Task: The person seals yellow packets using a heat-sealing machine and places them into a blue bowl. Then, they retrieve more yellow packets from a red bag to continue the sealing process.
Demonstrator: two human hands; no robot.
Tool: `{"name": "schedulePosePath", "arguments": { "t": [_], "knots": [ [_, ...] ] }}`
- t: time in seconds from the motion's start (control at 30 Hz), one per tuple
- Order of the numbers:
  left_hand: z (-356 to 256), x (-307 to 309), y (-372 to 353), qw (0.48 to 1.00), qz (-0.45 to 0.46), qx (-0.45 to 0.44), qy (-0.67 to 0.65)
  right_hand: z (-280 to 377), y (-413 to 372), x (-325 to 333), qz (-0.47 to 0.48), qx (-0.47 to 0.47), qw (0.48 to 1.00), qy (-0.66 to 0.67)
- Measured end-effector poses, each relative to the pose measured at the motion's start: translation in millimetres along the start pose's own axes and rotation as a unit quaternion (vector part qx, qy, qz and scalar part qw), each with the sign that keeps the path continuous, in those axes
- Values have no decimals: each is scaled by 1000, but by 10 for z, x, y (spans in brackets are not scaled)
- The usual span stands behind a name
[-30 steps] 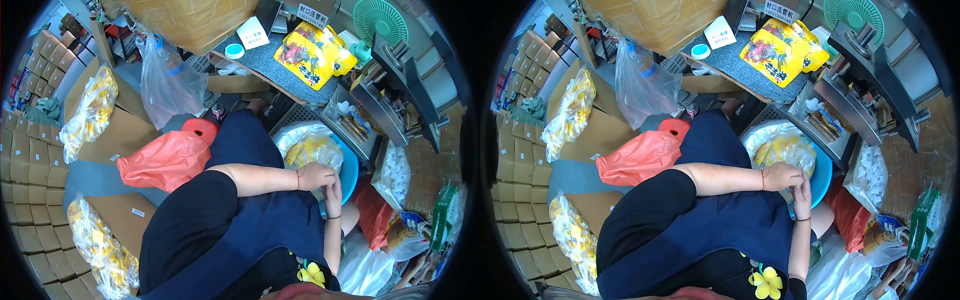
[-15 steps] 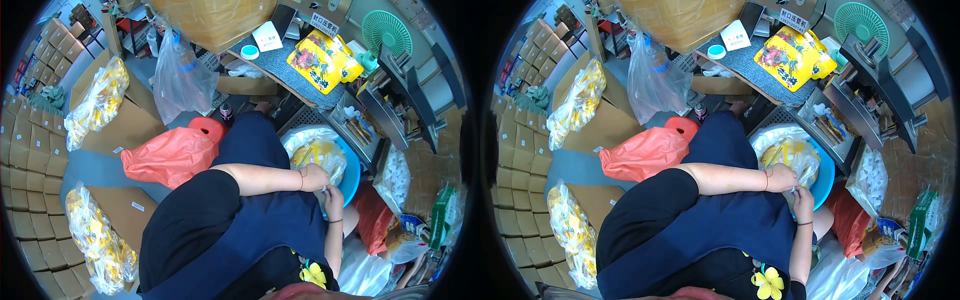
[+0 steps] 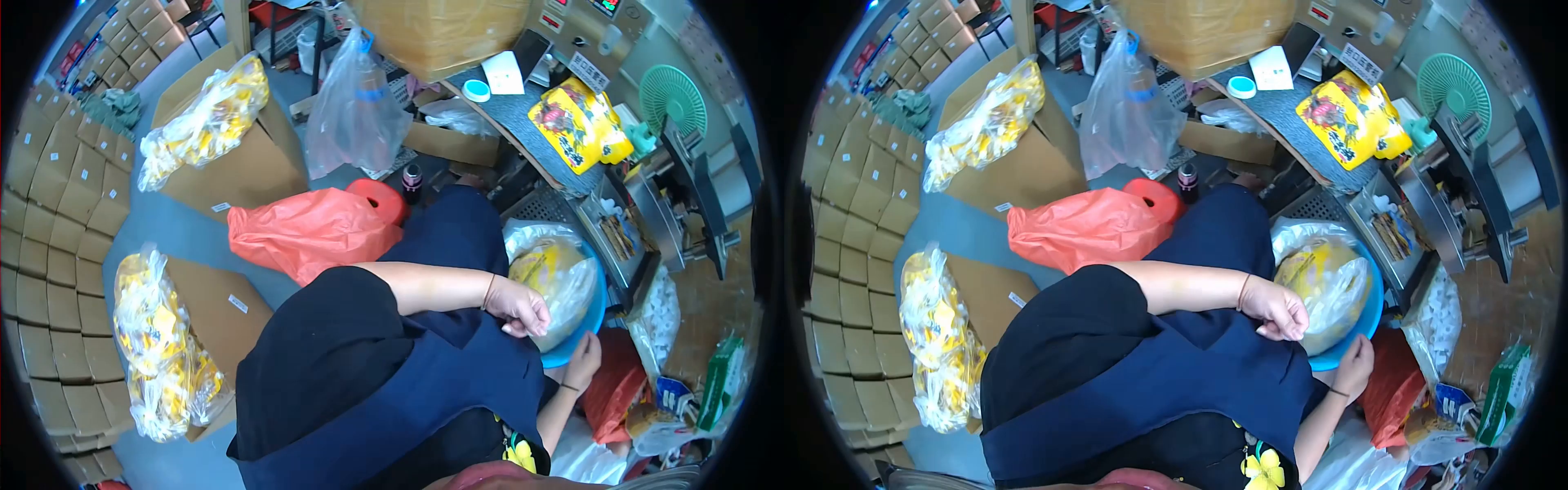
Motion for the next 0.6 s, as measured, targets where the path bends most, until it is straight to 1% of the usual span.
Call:
{"name": "schedulePosePath", "arguments": {
  "t": [0.03, 0.07, 0.13, 0.17, 0.23, 0.27, 0.33, 0.37, 0.4, 0.43, 0.47, 0.5, 0.53, 0.57, 0.6],
  "knots": [
    [-85, -193, -125, 999, 27, -33, 7, -40, -60, 86, -18, -23, 1000, -2],
    [-148, -344, -238, 994, 71, -71, -45, -98, -113, 115, -24, -19, 1000, -7],
    [-481, -680, -536, 969, 90, -224, -60, -344, -245, 101, -27, -17, 999, 2],
    [-665, -835, -696, 946, 98, -300, -68, -244, -261, 147, -2, -43, 996, 73],
    [-1065, -1033, -1035, 890, 92, -445, -13, -140, -278, 172, 45, -90, 992, 76],
    [-1207, -1142, -1234, 874, 38, -479, 67, -87, -285, 147, 59, -98, 993, 29],
    [-1472, -1376, -1604, 812, -75, -565, 124, -4, -312, 67, 82, -113, 988, -62],
    [-1584, -1456, -1785, 767, -134, -620, 99, -118, -361, -18, 75, -81, 993, -43],
    [-1760, -1426, -2058, 738, -188, -635, 132, -300, -414, -141, 68, -48, 996, -23],
    [-1994, -1353, -2405, 709, -253, -634, 180, -412, -455, -238, 59, -14, 998, -2],
    [-2228, -1279, -2752, 674, -319, -627, 224, -430, -473, -296, 77, -25, 997, 9],
    [-2447, -1225, -3090, 638, -391, -600, 281, -432, -484, -320, 95, -15, 995, 0],
    [-2721, -1315, -3333, 607, -475, -586, 249, -439, -503, -349, 112, -6, 994, -9],
    [-2983, -1207, -3684, 571, -521, -570, 280, -429, -490, -386, 129, 2, 991, -18],
    [-3253, -1124, -4076, 487, -612, -527, 332, -420, -474, -406, 138, 7, 990, -25]
  ]
}}
Point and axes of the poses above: each hand's wrist, its own y-axis towards the middle knuckle, its own x-axis out of the back of the hand, z = x × y, the point moved 2 cm from there along y, towards the middle knuckle, and after that the axes turned 11 degrees about x, right-handed, at the moved point
